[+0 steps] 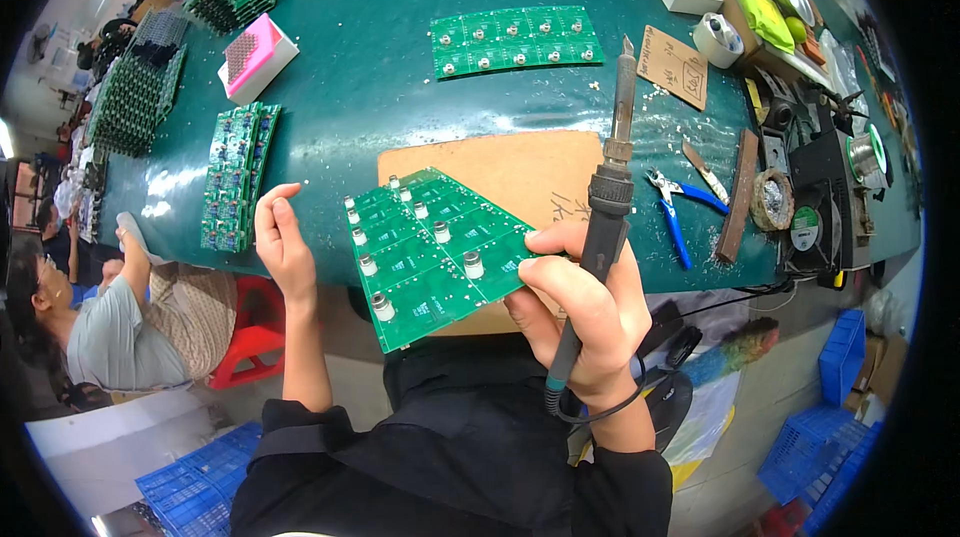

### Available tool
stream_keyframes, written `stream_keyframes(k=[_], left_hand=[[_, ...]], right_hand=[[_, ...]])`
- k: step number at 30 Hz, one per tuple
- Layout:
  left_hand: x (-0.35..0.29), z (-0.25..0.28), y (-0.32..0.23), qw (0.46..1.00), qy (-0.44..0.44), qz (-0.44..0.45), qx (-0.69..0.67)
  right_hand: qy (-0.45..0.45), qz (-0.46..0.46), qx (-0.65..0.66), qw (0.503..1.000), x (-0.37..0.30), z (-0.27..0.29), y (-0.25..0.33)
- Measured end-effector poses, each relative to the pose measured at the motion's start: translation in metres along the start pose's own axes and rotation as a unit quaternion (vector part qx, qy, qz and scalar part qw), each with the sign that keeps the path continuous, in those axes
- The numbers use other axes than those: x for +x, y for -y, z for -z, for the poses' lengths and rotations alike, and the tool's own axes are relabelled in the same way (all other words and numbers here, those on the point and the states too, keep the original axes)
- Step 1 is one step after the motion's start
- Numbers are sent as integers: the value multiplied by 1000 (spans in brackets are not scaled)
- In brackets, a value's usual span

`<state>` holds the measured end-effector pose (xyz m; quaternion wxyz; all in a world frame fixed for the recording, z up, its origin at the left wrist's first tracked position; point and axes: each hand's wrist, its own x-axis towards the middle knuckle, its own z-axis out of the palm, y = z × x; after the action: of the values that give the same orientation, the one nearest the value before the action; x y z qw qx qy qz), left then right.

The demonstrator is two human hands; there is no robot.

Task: The person assembles circuit boards by inserting components into holes on the board by hand and soldering the connections using a soldering iron.

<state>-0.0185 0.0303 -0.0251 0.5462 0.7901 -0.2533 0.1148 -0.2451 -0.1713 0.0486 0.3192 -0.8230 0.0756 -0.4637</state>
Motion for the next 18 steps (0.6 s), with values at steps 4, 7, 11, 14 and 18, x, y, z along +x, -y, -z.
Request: stream_keyframes(k=[4, 7, 11, 14, 18], left_hand=[[6, 12, -26, 955, 98, -273, 64], [5, 6, -42, 919, 144, -363, 48], [9, -12, -47, 905, 160, -391, 46], [10, -17, -45, 905, 173, -386, 41], [12, -22, -44, 910, 169, -377, 31]], right_hand=[[-1, 1, 4, 1000, 0, -1, 0], [1, 1, 10, 1000, 0, 0, 1], [9, -5, 36, 999, 0, 1, 1], [6, -5, 28, 1000, 0, 0, 1], [0, -9, 27, 1000, 5, -1, -1]])
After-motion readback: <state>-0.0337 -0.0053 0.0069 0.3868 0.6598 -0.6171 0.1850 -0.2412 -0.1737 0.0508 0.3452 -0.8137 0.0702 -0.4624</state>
